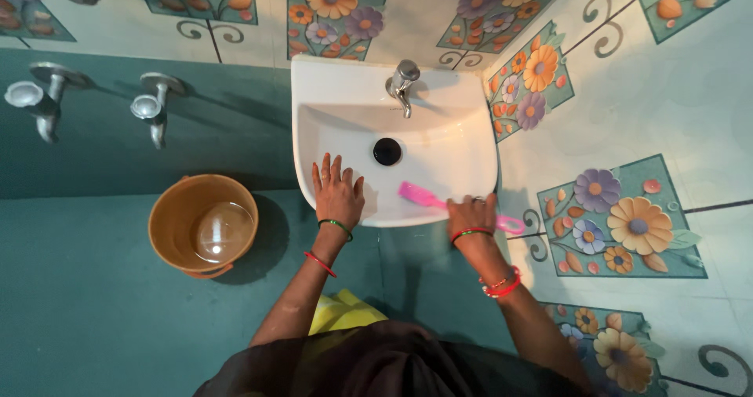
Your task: The person scrubs a white bathroom sink with a pink brush, rinses the brush under running water, and wipes the sink surface. The person repeats the scrubbing and rinsing cycle multiple times.
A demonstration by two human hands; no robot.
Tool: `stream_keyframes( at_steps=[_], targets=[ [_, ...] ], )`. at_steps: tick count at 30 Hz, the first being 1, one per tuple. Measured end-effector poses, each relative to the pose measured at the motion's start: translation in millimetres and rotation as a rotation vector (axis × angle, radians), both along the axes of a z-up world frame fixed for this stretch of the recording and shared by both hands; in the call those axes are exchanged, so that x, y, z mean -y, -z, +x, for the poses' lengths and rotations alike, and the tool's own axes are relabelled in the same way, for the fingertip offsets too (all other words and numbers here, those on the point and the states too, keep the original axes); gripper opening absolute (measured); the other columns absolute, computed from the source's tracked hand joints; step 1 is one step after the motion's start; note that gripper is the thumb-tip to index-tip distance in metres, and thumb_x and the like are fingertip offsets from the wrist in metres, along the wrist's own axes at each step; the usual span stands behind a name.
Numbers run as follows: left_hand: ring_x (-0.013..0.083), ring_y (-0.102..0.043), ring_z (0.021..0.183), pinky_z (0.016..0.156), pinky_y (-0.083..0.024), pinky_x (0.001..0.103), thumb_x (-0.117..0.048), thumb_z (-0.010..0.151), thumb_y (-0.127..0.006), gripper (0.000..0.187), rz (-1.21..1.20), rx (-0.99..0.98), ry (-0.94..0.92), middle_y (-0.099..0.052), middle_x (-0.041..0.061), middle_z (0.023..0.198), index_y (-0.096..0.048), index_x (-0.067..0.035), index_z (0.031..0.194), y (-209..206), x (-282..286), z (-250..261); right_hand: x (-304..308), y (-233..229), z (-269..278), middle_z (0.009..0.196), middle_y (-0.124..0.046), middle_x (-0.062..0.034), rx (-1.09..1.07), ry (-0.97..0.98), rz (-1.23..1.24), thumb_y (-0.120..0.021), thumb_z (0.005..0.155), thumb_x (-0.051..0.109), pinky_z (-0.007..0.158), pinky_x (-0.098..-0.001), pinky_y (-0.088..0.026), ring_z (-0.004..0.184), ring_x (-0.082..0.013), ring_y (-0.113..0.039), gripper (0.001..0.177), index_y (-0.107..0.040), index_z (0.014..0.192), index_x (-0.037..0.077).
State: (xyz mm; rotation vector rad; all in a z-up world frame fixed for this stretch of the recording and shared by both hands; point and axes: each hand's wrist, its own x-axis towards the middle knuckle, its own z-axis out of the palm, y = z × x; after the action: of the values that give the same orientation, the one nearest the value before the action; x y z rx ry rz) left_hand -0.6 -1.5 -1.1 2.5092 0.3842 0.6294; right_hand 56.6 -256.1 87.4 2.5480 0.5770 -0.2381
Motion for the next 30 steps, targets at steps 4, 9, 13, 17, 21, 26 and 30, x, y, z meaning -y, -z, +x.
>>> stream_keyframes(
  at_steps=[4,9,13,17,21,26,30],
  targets=[
    [0.038,-0.039,0.145,0.124,-0.021,0.055,-0.028,0.099,-0.062,0.033,0.012,0.061,-0.024,-0.059,0.02,0.139,-0.07,0.001,0.113,1,1,1,-35,7,-10,0.1,-0.071,-0.0123,-0.115,-0.046,0.171,-0.07,0.081,0.025,0.093,-0.0511,-0.037,0.098,-0.0306,-0.069,0.041,-0.066,0.121,0.021],
    [0.0368,-0.042,0.145,0.125,-0.023,0.054,-0.028,0.102,-0.057,0.037,0.052,0.074,-0.049,-0.061,0.018,0.139,-0.066,0.0,0.123,3,3,1,-64,35,-1,0.098,-0.072,-0.011,-0.139,-0.074,0.257,-0.067,0.088,0.021,0.092,-0.0486,-0.041,0.094,-0.0309,-0.071,0.029,-0.067,0.117,0.016],
    [0.0368,-0.043,0.144,0.123,-0.024,0.053,-0.027,0.102,-0.055,0.04,0.065,0.088,-0.057,-0.06,0.017,0.14,-0.064,0.001,0.128,4,2,3,-83,61,22,0.096,-0.071,-0.0107,-0.144,-0.052,0.313,-0.067,0.087,0.02,0.086,-0.0506,-0.043,0.094,-0.0319,-0.07,0.034,-0.065,0.12,0.017],
    [0.0364,-0.042,0.143,0.123,-0.024,0.052,-0.027,0.104,-0.052,0.04,0.039,0.094,-0.069,-0.06,0.017,0.141,-0.063,0.002,0.129,3,3,6,-88,69,32,0.101,-0.067,-0.0104,0.031,-0.19,0.422,-0.07,0.079,0.014,0.079,-0.0503,-0.043,0.097,-0.0295,-0.068,0.05,-0.063,0.129,0.019],
    [0.0362,-0.042,0.144,0.123,-0.025,0.052,-0.025,0.105,-0.051,0.04,0.054,0.09,-0.072,-0.059,0.018,0.142,-0.061,0.002,0.132,5,3,5,-97,53,45,0.11,-0.062,-0.0089,0.112,-0.252,0.465,-0.069,0.082,0.008,0.08,-0.0483,-0.044,0.097,-0.0268,-0.066,0.058,-0.06,0.137,0.024],
    [0.0357,-0.041,0.145,0.124,-0.025,0.052,-0.025,0.105,-0.051,0.04,0.032,0.078,-0.078,-0.057,0.018,0.144,-0.061,0.002,0.132,7,3,7,-118,30,59,0.109,-0.06,-0.0094,0.237,-0.424,0.505,-0.07,0.075,0.006,0.085,-0.0458,-0.043,0.1,-0.0283,-0.063,0.068,-0.059,0.139,0.027],
    [0.0361,-0.04,0.144,0.123,-0.024,0.052,-0.026,0.104,-0.051,0.041,0.02,0.049,-0.072,-0.056,0.019,0.145,-0.06,0.002,0.132,3,2,7,-131,28,73,0.108,-0.06,-0.0097,0.229,-0.432,0.495,-0.07,0.073,0.003,0.087,-0.0427,-0.042,0.102,-0.0267,-0.061,0.072,-0.06,0.141,0.026]
  ],
)
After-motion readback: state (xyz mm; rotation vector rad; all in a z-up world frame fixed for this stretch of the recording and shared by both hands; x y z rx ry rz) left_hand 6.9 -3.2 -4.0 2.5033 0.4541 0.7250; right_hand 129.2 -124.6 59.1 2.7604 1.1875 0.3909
